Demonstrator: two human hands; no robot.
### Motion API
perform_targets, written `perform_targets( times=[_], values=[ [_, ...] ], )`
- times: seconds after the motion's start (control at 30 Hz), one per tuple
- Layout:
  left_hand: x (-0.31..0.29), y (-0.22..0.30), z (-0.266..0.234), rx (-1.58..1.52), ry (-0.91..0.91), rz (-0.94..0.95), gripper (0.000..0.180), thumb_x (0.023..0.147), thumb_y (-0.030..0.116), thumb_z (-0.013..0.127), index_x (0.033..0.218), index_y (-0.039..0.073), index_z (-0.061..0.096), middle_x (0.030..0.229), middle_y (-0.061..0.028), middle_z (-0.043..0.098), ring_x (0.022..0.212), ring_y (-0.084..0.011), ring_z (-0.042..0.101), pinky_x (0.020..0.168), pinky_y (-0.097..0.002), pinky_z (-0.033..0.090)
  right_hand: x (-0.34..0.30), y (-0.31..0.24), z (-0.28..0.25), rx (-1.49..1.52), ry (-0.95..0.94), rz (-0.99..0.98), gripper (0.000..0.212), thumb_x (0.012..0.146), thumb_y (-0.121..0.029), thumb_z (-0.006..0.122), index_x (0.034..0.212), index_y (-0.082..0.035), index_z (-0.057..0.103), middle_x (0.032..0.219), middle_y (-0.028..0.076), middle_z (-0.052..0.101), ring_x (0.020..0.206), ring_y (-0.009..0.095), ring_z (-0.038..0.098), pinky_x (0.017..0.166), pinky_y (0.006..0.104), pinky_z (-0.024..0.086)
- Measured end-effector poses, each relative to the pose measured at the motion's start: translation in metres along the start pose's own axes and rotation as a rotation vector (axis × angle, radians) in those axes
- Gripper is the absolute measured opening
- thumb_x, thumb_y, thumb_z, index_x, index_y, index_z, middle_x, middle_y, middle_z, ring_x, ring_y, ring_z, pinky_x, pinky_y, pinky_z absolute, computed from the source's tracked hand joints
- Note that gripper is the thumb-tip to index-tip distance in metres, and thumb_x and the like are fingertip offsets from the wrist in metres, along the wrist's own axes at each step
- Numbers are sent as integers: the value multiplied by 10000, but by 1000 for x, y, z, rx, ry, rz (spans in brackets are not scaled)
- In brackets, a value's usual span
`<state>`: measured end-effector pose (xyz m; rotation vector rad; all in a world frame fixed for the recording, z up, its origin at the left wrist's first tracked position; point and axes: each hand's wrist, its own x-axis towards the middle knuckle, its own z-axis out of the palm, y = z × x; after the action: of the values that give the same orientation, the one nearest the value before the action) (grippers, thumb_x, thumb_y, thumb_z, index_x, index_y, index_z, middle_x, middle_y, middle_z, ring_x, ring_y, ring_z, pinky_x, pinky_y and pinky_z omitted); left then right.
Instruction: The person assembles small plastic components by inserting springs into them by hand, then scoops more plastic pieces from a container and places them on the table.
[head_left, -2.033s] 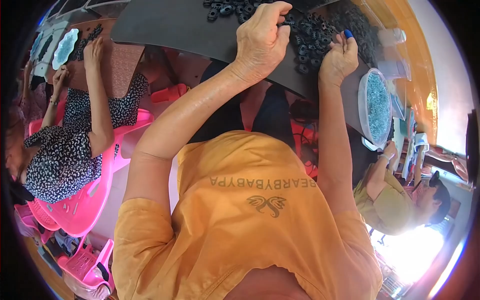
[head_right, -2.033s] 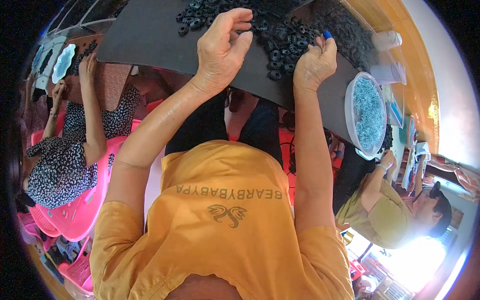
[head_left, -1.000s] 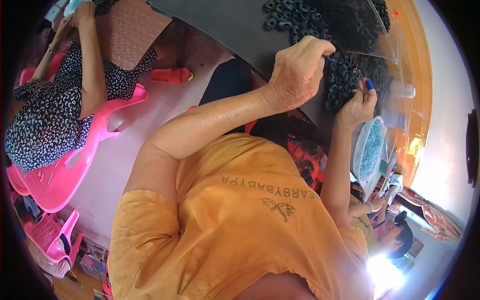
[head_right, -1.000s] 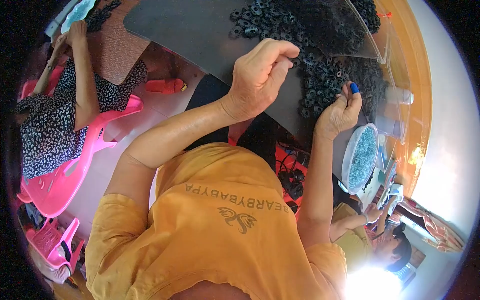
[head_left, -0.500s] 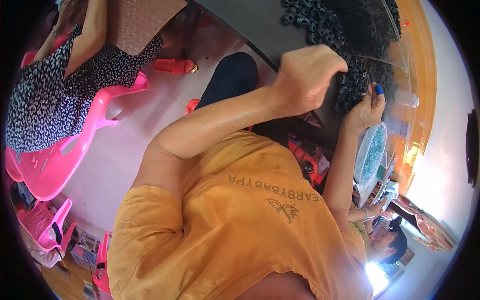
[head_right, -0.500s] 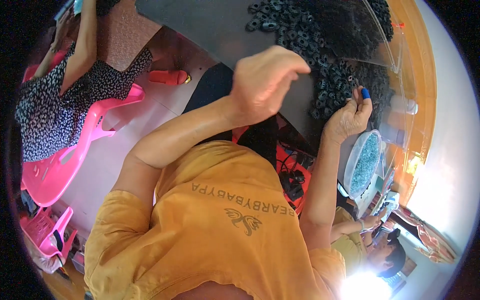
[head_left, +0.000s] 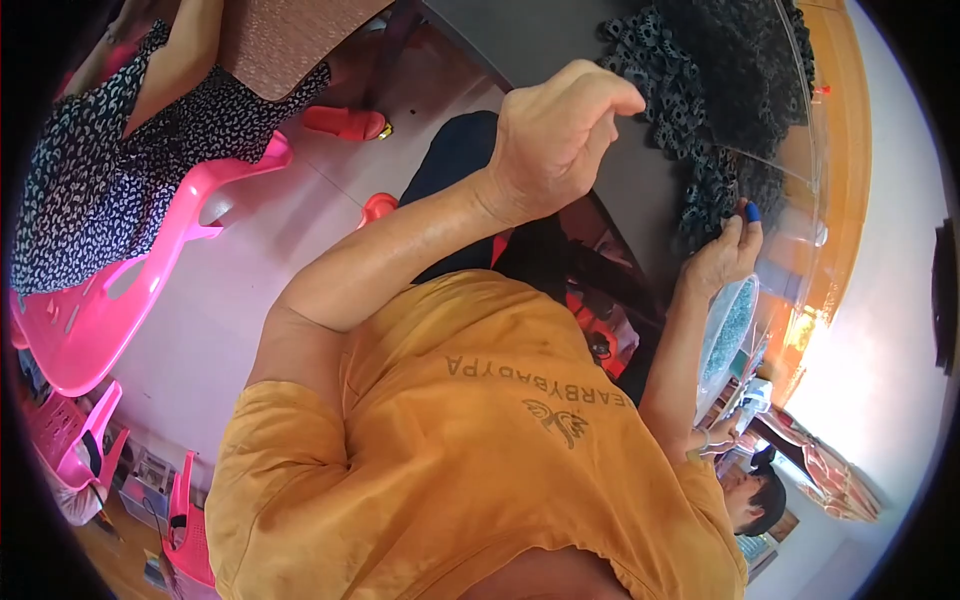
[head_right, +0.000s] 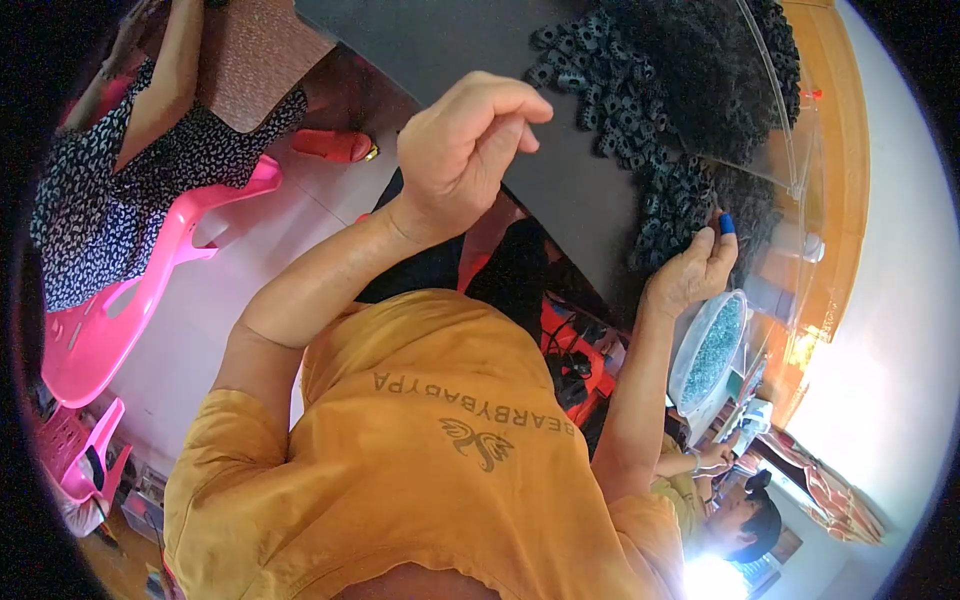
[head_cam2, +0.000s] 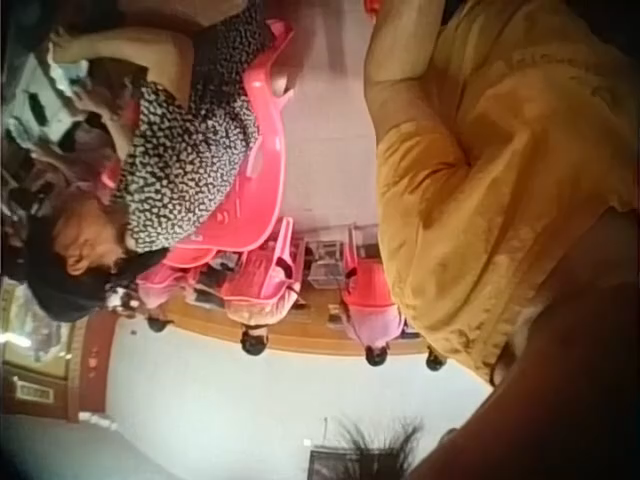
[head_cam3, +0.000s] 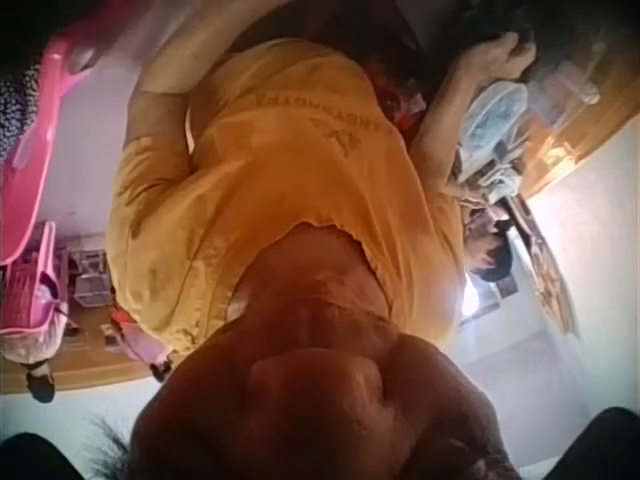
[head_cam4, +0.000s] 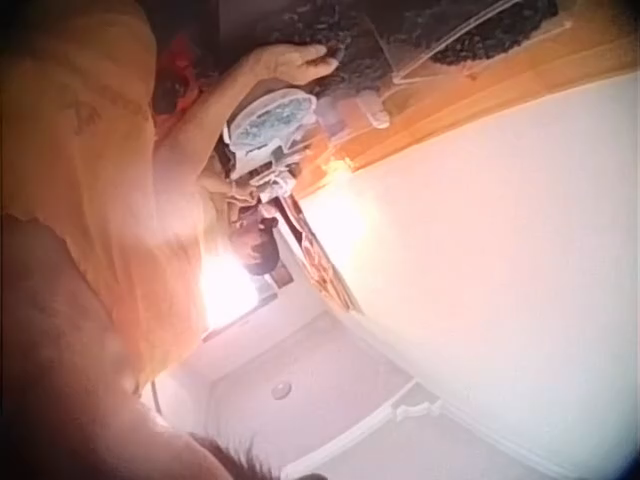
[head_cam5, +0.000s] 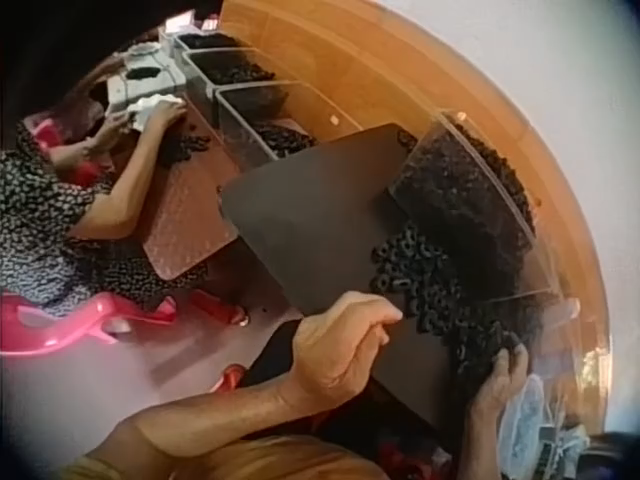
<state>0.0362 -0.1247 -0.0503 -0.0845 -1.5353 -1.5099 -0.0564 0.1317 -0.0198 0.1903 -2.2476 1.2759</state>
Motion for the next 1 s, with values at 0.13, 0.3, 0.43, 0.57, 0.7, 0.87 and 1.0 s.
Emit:
perform_targets(
  times=[0.13,0.3,0.43,0.57,0.7,0.87,1.0],
  values=[
    [1,-2,5,125,-40,63,151,831,-53,529,918,33,618,870,-83,626,596,-145,616,520,-233,472,1,-1,-7,-144,-9,25,270,909,-55,481,1125,68,586,1088,136,630,1000,188,583,917,295,431],
    [1,-6,7,210,-36,132,204,755,-85,566,918,27,618,851,-91,633,564,-157,596,492,-240,462,0,-7,-4,-163,-57,46,294,941,-152,487,1126,46,600,1029,55,620,875,108,516,840,251,403],
    [3,-5,10,262,-50,142,230,731,-106,569,919,18,618,842,-98,637,557,-160,594,492,-242,466,0,-12,-2,-136,-64,75,281,944,-142,481,1122,35,608,1048,69,624,940,128,534,888,264,397],
    [4,-6,12,287,-28,159,284,645,-126,570,886,18,614,808,-96,632,582,-199,602,489,-268,470,0,-14,-2,-141,-89,27,280,952,-139,475,1121,42,603,1080,85,624,1012,142,540,942,273,379],
    [5,-6,14,331,-10,176,334,570,-128,570,864,25,610,784,-90,631,621,-244,613,493,-301,476,2,-10,-1,-149,-100,5,274,944,-140,490,1115,38,610,1035,66,623,934,126,529,870,258,395],
    [3,-6,13,330,-16,180,298,624,-124,571,877,25,616,801,-93,633,604,-213,611,506,-279,480,1,-11,0,-111,-106,19,267,937,-146,501,1102,25,623,967,37,618,847,108,516,787,241,414],
    [1,-10,15,288,12,200,283,649,-110,586,894,27,619,816,-104,630,625,-217,614,541,-275,489,3,-5,-2,-123,-128,-23,263,951,-126,482,1105,47,609,1065,82,634,990,134,551,935,264,389]
  ],
)
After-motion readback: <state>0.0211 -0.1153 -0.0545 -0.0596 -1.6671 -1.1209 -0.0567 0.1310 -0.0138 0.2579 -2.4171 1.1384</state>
